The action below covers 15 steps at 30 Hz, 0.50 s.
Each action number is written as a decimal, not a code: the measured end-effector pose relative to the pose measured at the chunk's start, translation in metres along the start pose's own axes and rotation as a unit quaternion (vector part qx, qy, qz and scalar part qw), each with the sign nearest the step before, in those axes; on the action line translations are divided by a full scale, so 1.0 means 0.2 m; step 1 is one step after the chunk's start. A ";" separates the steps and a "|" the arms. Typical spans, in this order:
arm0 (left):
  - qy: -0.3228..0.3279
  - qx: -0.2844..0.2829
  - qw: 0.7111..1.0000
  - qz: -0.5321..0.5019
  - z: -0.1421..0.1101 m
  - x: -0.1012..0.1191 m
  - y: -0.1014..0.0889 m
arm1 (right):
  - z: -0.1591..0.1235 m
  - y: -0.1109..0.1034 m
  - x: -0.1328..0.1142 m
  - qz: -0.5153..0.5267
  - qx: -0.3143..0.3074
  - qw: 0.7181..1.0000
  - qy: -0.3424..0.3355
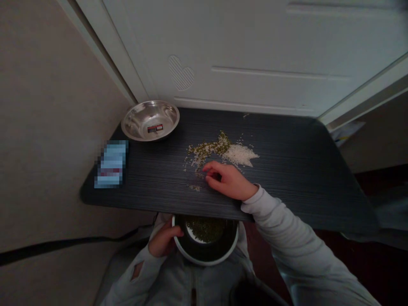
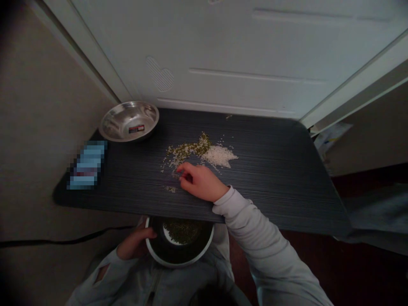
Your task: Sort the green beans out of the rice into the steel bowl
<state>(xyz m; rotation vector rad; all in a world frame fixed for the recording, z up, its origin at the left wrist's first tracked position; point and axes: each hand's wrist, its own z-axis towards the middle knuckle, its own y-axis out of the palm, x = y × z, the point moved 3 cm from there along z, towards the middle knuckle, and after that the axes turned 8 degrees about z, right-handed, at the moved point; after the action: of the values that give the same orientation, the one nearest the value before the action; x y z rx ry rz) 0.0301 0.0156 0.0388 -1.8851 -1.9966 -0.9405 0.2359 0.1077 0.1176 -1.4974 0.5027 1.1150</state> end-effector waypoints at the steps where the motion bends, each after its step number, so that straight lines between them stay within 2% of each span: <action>1: 0.000 0.006 1.000 -0.002 0.00 0.00 0.00 | 0.00 0.00 0.00 0.006 -0.003 1.000 0.000; 5: 0.001 0.015 1.000 -0.006 0.00 0.00 -0.01 | 0.00 -0.01 -0.01 0.000 0.001 1.000 0.004; 11: 0.007 0.011 1.000 -0.005 0.00 -0.01 -0.02 | -0.01 0.01 -0.03 0.020 -0.035 0.999 -0.008; 15: 0.013 0.009 1.000 -0.014 0.00 -0.01 -0.02 | -0.02 0.01 -0.03 0.027 -0.028 0.999 -0.013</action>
<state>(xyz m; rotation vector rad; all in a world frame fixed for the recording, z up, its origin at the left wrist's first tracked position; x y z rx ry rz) 0.0264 0.0143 0.0358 -1.8311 -2.0161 -0.9467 0.2326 0.1019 0.1220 -1.5244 0.4999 1.1967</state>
